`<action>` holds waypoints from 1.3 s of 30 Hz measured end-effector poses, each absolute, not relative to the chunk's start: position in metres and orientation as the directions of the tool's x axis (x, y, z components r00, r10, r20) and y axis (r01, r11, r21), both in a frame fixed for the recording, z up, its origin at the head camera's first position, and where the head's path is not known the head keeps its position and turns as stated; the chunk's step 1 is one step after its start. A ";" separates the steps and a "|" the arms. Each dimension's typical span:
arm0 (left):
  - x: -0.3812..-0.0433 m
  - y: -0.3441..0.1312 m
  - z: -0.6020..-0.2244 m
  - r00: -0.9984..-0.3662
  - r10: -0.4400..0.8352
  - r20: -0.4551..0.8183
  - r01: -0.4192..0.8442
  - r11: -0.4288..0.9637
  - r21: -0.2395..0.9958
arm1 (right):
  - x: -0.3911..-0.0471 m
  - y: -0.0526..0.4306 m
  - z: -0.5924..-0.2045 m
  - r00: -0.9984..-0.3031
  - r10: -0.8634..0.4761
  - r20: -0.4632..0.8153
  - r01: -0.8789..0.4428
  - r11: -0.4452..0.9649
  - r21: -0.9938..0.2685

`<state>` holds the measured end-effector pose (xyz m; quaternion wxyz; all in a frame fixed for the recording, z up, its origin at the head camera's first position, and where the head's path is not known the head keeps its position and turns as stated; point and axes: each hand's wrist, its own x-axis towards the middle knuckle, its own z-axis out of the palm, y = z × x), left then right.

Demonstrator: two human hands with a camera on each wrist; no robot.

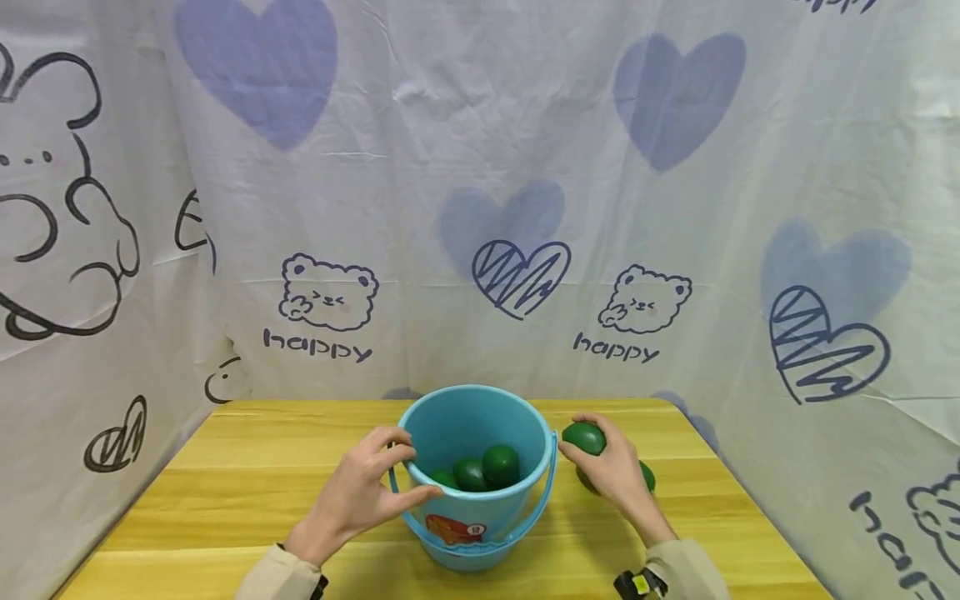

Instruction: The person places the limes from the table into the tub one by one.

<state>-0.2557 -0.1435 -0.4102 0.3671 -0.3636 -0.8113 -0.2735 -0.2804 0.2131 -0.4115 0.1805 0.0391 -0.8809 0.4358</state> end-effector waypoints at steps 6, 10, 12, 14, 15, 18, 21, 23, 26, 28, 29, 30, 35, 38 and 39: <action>-0.257 -0.145 -0.410 -0.471 0.392 0.790 0.794 0.579 0.186 | -0.282 0.208 -0.401 -0.913 0.135 0.386 -0.253 0.554 -0.793; -0.257 -0.145 -0.410 -0.469 0.390 0.792 0.795 0.576 0.187 | -0.284 0.202 -0.391 -0.900 0.120 0.420 -0.303 0.520 -0.799; -0.257 -0.145 -0.410 -0.468 0.388 0.794 0.795 0.577 0.187 | -0.284 0.196 -0.385 -0.894 0.102 0.437 -0.328 0.515 -0.792; -0.257 -0.145 -0.410 -0.467 0.387 0.795 0.795 0.577 0.186 | -0.284 0.190 -0.378 -0.889 0.085 0.450 -0.348 0.512 -0.785; -0.257 -0.144 -0.410 -0.466 0.386 0.796 0.796 0.577 0.186 | -0.284 0.186 -0.376 -0.886 0.076 0.457 -0.359 0.512 -0.780; -0.258 -0.144 -0.411 -0.467 0.386 0.795 0.797 0.574 0.189 | -0.283 0.175 -0.369 -0.879 0.044 0.474 -0.393 0.495 -0.775; -0.258 -0.144 -0.411 -0.465 0.386 0.797 0.797 0.574 0.187 | -0.283 0.166 -0.365 -0.871 0.018 0.491 -0.426 0.471 -0.773; -0.258 -0.144 -0.412 -0.463 0.385 0.798 0.795 0.579 0.182 | -0.283 0.160 -0.363 -0.863 -0.003 0.506 -0.450 0.461 -0.765; -0.257 -0.144 -0.413 -0.465 0.383 0.798 0.792 0.583 0.181 | -0.283 0.154 -0.363 -0.848 -0.028 0.530 -0.480 0.466 -0.743; -0.257 -0.144 -0.413 -0.471 0.381 0.796 0.788 0.588 0.185 | -0.282 0.151 -0.362 -0.841 -0.040 0.539 -0.490 0.478 -0.729; -0.257 -0.144 -0.413 -0.474 0.380 0.795 0.788 0.587 0.189 | -0.281 0.149 -0.361 -0.839 -0.045 0.543 -0.494 0.483 -0.723; -0.257 -0.144 -0.413 -0.477 0.379 0.793 0.786 0.588 0.191 | -0.281 0.148 -0.361 -0.838 -0.050 0.544 -0.496 0.488 -0.719; -0.257 -0.143 -0.413 -0.476 0.378 0.794 0.784 0.592 0.188 | -0.280 0.141 -0.360 -0.841 -0.070 0.536 -0.500 0.480 -0.721; -0.257 -0.143 -0.412 -0.474 0.375 0.797 0.782 0.595 0.186 | -0.281 0.136 -0.361 -0.850 -0.082 0.520 -0.493 0.469 -0.732; -0.257 -0.143 -0.412 -0.476 0.374 0.796 0.781 0.596 0.187 | -0.281 0.134 -0.361 -0.853 -0.087 0.515 -0.491 0.471 -0.733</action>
